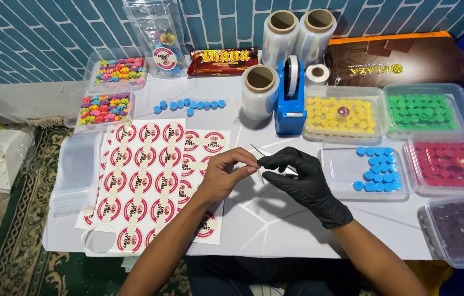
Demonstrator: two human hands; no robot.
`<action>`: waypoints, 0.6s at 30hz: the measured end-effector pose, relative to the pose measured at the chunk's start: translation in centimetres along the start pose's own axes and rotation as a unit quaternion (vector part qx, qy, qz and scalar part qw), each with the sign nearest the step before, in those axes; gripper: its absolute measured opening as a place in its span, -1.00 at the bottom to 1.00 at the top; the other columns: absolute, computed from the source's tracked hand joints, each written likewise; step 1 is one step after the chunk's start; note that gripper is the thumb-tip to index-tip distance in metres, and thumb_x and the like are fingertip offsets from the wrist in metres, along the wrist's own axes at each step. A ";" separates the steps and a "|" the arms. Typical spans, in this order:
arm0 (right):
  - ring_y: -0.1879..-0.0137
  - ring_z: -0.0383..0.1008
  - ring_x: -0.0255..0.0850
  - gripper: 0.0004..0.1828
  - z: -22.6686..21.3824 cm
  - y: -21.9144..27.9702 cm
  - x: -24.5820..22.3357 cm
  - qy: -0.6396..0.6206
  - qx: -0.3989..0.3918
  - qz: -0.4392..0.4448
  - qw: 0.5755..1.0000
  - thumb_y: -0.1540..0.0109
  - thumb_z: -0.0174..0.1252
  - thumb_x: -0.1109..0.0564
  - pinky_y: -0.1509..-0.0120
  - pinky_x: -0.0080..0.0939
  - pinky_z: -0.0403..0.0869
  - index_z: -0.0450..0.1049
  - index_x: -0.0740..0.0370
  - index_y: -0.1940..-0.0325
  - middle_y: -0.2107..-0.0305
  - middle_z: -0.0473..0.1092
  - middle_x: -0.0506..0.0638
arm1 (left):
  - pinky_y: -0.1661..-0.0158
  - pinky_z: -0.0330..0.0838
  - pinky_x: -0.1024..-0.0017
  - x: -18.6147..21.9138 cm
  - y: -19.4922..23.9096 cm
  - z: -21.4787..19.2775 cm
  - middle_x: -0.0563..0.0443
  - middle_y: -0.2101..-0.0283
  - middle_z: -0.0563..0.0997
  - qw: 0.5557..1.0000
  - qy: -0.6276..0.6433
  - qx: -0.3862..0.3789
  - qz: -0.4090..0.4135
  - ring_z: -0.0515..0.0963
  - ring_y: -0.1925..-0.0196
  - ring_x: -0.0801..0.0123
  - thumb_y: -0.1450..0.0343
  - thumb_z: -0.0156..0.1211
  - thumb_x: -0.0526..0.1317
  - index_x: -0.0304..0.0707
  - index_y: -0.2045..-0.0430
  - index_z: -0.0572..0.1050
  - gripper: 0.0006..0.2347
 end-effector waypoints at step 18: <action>0.32 0.51 -0.33 -0.81 0.3 0.8 0.9 -0.044 0.023 0.026 0.998 -0.15 0.36 0.38 0.31 -0.44 0.48 0.63 0.31 0.16 0.38 0.57 0.08 | 0.08 0.50 0.36 0.1 0.5 0.4 -0.18 0.34 0.67 1.000 0.000 0.010 0.005 0.61 0.22 0.33 -0.38 0.36 -0.42 -0.43 0.37 0.65 -0.96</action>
Point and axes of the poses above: each hand's wrist, its own y-axis away from the middle knuckle, its own z-axis out of the palm, x = y × z, the point moved 9 cm from there along -y, towards the middle knuckle
